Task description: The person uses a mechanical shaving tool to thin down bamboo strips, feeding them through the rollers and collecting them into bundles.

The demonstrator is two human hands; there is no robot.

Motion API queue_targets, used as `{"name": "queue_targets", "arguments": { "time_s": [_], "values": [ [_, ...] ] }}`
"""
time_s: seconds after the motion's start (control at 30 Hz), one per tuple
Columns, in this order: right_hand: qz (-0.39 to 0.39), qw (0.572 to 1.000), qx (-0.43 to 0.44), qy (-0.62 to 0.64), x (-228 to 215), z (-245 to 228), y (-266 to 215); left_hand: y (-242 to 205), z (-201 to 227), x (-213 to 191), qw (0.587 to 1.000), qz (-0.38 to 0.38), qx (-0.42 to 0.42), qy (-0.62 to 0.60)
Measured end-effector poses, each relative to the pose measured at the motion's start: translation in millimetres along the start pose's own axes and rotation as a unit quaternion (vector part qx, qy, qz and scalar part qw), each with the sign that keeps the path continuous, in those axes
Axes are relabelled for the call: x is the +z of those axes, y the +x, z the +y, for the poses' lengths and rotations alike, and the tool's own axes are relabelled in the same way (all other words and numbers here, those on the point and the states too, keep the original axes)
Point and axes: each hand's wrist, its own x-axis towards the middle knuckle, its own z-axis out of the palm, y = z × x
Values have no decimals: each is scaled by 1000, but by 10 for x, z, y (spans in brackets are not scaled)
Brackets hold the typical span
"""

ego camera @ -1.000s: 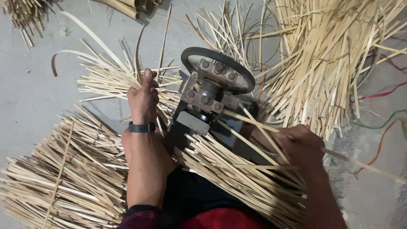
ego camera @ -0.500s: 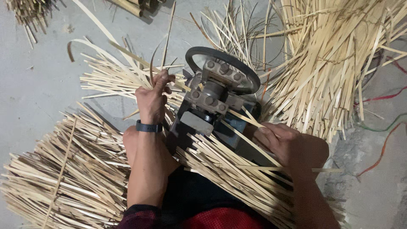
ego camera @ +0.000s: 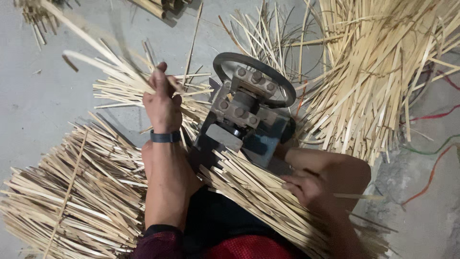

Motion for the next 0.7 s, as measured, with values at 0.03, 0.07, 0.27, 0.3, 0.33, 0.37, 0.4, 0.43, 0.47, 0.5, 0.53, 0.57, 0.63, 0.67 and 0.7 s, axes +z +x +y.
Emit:
{"name": "queue_targets", "arguments": {
  "time_s": [0.03,0.07,0.27,0.3,0.33,0.37,0.4,0.43,0.47,0.5,0.53,0.57,0.63,0.67,0.7],
  "values": [
    [0,999,-21,-48,-10,-58,-11,9,54,-6,998,-15,6,-65],
    [58,991,-76,-91,-52,-100,6,-12,101,-10,997,-30,-17,-73],
    [171,982,28,-69,-821,-898,42,-395,475,59,984,-145,-42,91],
    [265,952,-96,-120,-935,-1089,42,-478,562,98,969,-203,-15,138],
    [350,896,-217,-169,-1046,-1269,48,-554,636,170,948,-260,12,184],
    [376,867,-258,-200,-1136,-1433,64,-655,707,248,930,-292,-62,213],
    [400,836,-298,-231,-1212,-1568,104,-759,755,348,906,-322,-136,240],
    [421,801,-338,-259,-1287,-1661,168,-840,760,482,867,-407,-97,270],
    [393,812,-359,-240,-1349,-1708,253,-913,758,611,819,-487,-57,298],
    [364,821,-381,-221,-1378,-1716,352,-962,777,711,762,-561,-15,323],
    [335,828,-402,-201,-1357,-1690,416,-977,811,780,750,-540,-16,383],
    [326,856,-366,-163,-1335,-1612,433,-958,835,836,735,-516,-17,440],
    [304,903,-292,-85,-1355,-1309,435,-828,874,865,792,-423,-72,436],
    [298,897,-325,4,-1432,-1110,472,-721,922,805,853,-348,-124,367],
    [290,885,-353,93,-1463,-937,497,-620,992,685,889,-289,-105,341]
  ]
}}
